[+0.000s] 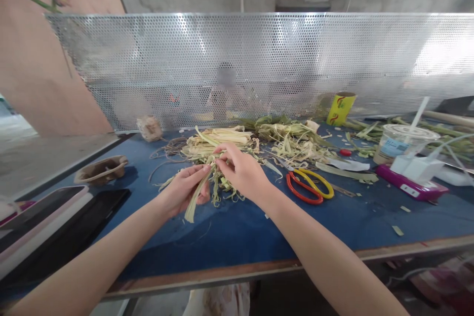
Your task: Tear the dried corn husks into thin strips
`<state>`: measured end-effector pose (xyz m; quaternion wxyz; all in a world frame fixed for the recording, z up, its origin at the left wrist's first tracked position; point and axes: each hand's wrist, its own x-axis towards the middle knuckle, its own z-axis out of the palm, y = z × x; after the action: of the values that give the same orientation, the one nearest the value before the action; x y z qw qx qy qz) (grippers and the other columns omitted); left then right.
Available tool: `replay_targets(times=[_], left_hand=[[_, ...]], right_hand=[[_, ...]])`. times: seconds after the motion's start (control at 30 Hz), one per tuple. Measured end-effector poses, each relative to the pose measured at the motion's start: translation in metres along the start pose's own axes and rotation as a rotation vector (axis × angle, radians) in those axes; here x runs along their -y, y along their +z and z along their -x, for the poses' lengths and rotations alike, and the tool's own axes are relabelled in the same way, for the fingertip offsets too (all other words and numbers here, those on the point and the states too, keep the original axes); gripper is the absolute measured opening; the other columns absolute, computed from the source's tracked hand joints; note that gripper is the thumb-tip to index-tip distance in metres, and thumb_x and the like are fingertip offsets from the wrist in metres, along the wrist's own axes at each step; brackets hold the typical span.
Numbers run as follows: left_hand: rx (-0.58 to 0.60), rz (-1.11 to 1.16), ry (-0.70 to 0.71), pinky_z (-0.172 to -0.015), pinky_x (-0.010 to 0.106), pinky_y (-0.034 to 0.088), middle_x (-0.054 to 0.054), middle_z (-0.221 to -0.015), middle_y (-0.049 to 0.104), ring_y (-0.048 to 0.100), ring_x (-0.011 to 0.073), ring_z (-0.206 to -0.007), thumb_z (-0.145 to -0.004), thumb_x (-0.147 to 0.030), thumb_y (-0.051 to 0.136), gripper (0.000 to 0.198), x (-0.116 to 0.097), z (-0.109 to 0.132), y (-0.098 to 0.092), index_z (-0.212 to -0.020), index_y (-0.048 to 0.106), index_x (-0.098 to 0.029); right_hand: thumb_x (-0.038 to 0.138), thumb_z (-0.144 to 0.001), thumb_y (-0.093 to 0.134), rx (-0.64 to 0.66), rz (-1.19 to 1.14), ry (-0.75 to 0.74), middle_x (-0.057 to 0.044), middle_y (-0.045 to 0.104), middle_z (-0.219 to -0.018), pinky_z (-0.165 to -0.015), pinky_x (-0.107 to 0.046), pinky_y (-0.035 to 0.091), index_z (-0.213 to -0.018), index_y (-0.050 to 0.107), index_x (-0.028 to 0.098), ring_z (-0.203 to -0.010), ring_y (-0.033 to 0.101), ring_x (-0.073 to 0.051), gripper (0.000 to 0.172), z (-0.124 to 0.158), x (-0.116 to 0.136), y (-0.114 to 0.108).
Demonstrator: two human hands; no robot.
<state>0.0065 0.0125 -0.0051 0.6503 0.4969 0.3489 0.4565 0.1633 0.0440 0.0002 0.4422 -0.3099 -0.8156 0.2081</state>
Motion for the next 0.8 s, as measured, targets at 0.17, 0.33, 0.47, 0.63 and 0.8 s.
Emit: replay_targets(times=[0.17,0.33,0.47,0.63,0.8], left_hand=[[-0.049,-0.009,0.066,-0.037,0.018,0.037,-0.003,-0.045,0.057,0.047,0.0081,-0.033,-0.073,-0.032,0.059,0.029,-0.0011,0.0007,0.0016,-0.092,0.046,-0.016],[-0.098,-0.003,0.106,-0.036,0.019,0.037,-0.002,-0.050,0.059,0.047,0.0078,-0.034,-0.072,-0.032,0.060,0.026,-0.0032,0.0020,0.0045,-0.088,0.047,-0.016],[-0.069,-0.008,0.044,-0.039,0.019,0.040,-0.001,-0.053,0.060,0.050,0.0087,-0.037,-0.074,-0.035,0.057,0.023,-0.0005,0.0011,0.0034,-0.080,0.046,-0.017],[-0.056,0.010,0.078,-0.036,0.017,0.039,-0.002,-0.054,0.061,0.050,0.0080,-0.035,-0.073,-0.032,0.059,0.026,0.0015,0.0001,0.0018,-0.091,0.046,-0.020],[-0.095,-0.029,0.122,-0.029,0.015,0.034,-0.002,-0.053,0.061,0.048,0.0071,-0.029,-0.073,-0.033,0.058,0.022,-0.0007,-0.0007,0.0000,-0.088,0.054,-0.017]], right_hand=[[0.025,-0.083,0.041,0.038,0.063,0.002,0.001,0.063,-0.072,-0.052,-0.024,0.038,-0.098,0.043,0.023,-0.055,0.055,-0.012,0.015,0.0008,0.0028,0.0001],[0.024,-0.084,0.039,0.052,0.123,-0.022,0.003,0.062,-0.070,-0.049,-0.023,0.034,-0.102,0.041,0.023,-0.048,0.048,-0.010,0.018,0.0018,0.0049,-0.0010],[0.027,-0.084,0.039,0.066,0.196,-0.042,0.000,0.064,-0.076,-0.052,-0.023,0.035,-0.103,0.042,0.023,-0.054,0.053,-0.012,0.020,0.0014,0.0044,-0.0033],[0.028,-0.085,0.039,0.083,0.235,-0.056,0.000,0.065,-0.079,-0.053,-0.023,0.035,-0.104,0.043,0.024,-0.055,0.054,-0.012,0.020,0.0010,0.0051,-0.0030],[0.026,-0.083,0.042,0.098,0.038,0.002,0.002,0.062,-0.075,-0.048,-0.022,0.033,-0.101,0.041,0.023,-0.046,0.047,-0.008,0.018,0.0011,0.0076,0.0014]])
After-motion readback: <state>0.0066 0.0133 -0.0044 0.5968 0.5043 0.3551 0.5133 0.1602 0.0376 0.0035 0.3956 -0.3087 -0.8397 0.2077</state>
